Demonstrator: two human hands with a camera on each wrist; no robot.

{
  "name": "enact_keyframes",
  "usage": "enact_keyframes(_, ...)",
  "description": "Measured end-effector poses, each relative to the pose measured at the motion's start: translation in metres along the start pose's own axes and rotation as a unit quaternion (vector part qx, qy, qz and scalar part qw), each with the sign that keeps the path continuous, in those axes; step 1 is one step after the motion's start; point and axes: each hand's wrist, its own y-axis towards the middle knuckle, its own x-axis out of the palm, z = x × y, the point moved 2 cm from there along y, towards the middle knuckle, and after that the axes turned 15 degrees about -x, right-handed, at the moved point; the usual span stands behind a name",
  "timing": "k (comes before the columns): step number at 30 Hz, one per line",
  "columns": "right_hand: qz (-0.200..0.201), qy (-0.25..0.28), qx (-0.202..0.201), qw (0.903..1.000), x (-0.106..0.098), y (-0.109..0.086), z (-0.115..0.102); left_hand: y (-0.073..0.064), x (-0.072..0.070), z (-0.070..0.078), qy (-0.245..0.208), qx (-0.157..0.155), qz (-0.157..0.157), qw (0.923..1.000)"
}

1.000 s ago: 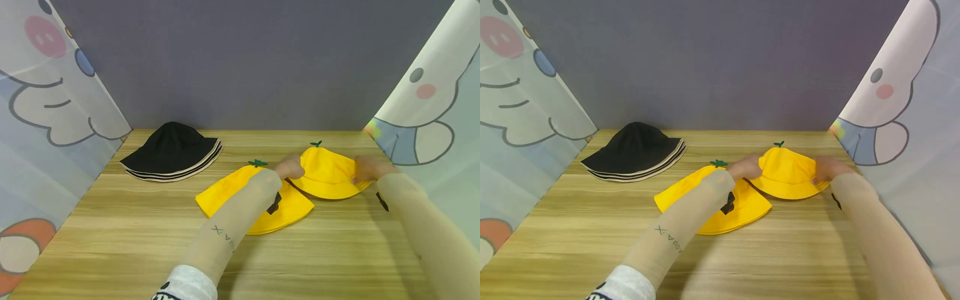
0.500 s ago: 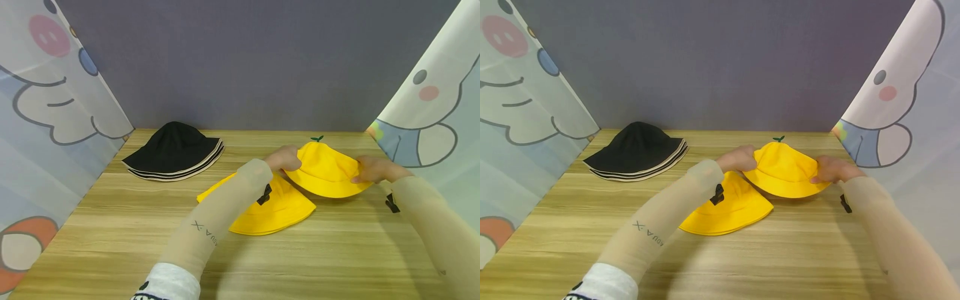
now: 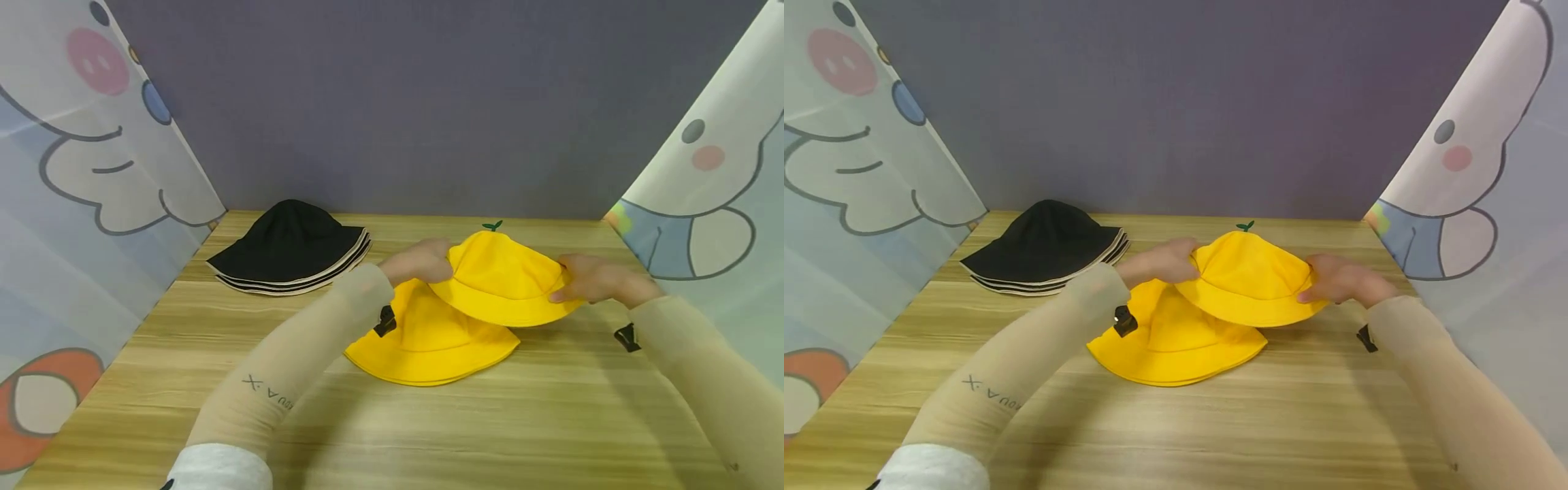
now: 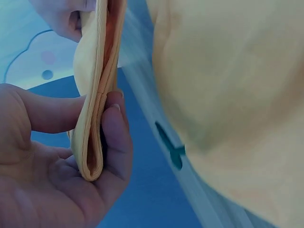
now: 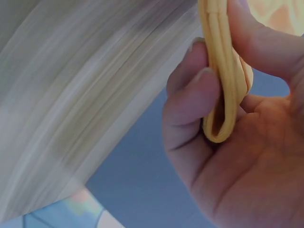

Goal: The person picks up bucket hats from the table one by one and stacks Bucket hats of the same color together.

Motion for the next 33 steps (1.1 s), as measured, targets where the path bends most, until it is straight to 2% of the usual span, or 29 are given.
enact_keyframes(2,0.013,-0.008,-0.014,0.9998,0.001,0.003,-0.009,-0.008,-0.005,-0.010,0.006,0.005,0.007,0.9999)
enact_keyframes(6,0.030,-0.024,-0.036,0.9986,0.002,0.009,-0.031,-0.020,-0.014,-0.031,-0.009,0.009,0.007,0.9999)
enact_keyframes(8,0.037,-0.026,-0.045,0.9980,0.004,0.012,-0.041,-0.025,-0.016,-0.042,-0.023,0.011,0.006,0.9996)
enact_keyframes(11,0.043,-0.016,-0.049,0.9977,0.008,0.017,-0.054,-0.031,-0.018,-0.056,-0.020,0.022,0.014,0.9995)
enact_keyframes(15,0.040,0.002,-0.054,0.9977,0.014,0.021,-0.068,-0.041,-0.018,-0.074,0.001,0.027,0.033,0.9991)
enact_keyframes(19,0.027,0.020,-0.059,0.9977,0.020,0.024,-0.080,-0.052,-0.018,-0.089,0.017,0.015,0.047,0.9986)
enact_keyframes(25,0.018,0.017,-0.044,0.9987,0.032,0.028,-0.093,-0.065,-0.014,-0.108,-0.006,0.031,0.042,0.9986)
enact_keyframes(33,0.016,0.030,-0.055,0.9979,0.050,0.030,-0.108,-0.078,-0.005,-0.133,-0.026,0.037,0.045,0.9980)
